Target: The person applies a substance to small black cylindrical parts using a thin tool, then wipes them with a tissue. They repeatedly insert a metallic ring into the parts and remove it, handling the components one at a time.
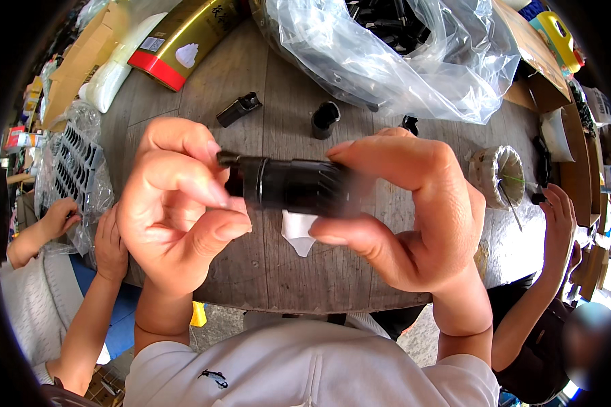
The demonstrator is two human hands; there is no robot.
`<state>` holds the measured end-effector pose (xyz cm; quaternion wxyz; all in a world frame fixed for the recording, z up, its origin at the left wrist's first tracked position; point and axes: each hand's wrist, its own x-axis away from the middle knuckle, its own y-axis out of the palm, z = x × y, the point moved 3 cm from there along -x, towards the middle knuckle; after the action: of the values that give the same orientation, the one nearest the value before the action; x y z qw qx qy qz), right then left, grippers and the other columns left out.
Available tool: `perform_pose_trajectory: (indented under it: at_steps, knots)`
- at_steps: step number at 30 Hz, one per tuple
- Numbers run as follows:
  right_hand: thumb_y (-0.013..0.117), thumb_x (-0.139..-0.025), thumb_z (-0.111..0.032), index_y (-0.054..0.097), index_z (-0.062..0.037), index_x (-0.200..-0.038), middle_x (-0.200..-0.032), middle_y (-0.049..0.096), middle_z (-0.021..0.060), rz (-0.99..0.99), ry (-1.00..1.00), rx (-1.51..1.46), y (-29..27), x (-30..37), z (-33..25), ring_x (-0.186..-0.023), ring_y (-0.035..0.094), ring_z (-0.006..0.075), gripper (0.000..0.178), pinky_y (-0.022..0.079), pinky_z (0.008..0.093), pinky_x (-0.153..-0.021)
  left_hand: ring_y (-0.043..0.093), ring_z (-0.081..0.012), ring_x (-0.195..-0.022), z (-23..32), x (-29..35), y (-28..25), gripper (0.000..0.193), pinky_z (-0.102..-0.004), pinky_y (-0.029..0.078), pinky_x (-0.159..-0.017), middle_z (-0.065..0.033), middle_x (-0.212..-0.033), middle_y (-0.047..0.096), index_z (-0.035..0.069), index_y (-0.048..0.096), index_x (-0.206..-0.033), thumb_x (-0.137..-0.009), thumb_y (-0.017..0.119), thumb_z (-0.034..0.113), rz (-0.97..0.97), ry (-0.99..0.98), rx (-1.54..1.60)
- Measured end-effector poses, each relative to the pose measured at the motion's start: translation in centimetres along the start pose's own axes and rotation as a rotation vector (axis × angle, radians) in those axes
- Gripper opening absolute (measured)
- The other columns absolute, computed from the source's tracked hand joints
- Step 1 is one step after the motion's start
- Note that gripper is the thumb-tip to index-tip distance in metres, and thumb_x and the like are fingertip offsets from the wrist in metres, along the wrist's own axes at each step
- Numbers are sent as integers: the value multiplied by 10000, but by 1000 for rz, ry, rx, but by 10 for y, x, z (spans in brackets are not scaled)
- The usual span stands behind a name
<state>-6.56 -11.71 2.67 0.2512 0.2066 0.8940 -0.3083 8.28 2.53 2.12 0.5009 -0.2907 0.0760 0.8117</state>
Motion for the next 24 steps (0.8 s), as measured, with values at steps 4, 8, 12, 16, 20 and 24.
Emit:
perform_pose_trajectory:
  at_steps: [4, 8, 12, 16, 20, 24]
  knots:
    - [765, -738, -216, 449, 66, -1098, -928, 585, 194, 11, -37, 83, 1, -1, -3, -841, 570, 267, 555, 445, 382, -793, 539, -119, -707, -2, 2, 7, 321, -231, 473, -572, -144, -1092, 439, -42, 578, -987, -802, 709, 185, 66, -70, 36]
    - [762, -725, -132, 489, 23, -1157, -921, 606, 194, -14, -109, 128, 6, -2, -4, -810, 603, 287, 534, 474, 386, -733, 455, -80, -634, -6, 7, 6, 334, -210, 386, -513, -90, -955, 449, -40, 558, -901, -841, 668, 270, 103, -249, 133]
    - [748, -714, -94, 506, -12, -1186, -918, 619, 194, -12, -221, 239, 12, -2, -5, -752, 621, 307, 537, 492, 381, -680, 348, -47, -577, -10, 9, 13, 321, -208, 288, -479, -29, -805, 413, -14, 529, -806, -864, 640, 282, 177, -490, 564]
    - [747, -708, -153, 506, -17, -1163, -912, 631, 185, 5, -227, 321, 14, -1, -2, -749, 621, 309, 532, 487, 379, -680, 331, -37, -509, -12, 11, 9, 230, -202, 280, -420, -27, -781, 413, -13, 543, -809, -883, 602, 196, 75, -555, 533]
    - [761, -684, -224, 532, 7, -1073, -893, 633, 172, 14, -198, 357, 19, 2, -3, -735, 609, 301, 508, 475, 362, -669, 359, -42, -481, -10, 15, 14, 183, -205, 321, -397, -35, -811, 420, -24, 545, -822, -888, 579, 143, 108, -501, 599]
    - [777, -672, -233, 553, 40, -987, -840, 613, 156, -34, -177, 390, 20, 4, -6, -682, 570, 286, 474, 456, 348, -643, 406, -54, -489, -9, 19, 12, 167, -228, 381, -405, -50, -887, 444, -37, 561, -876, -892, 569, 129, 81, -473, 496]
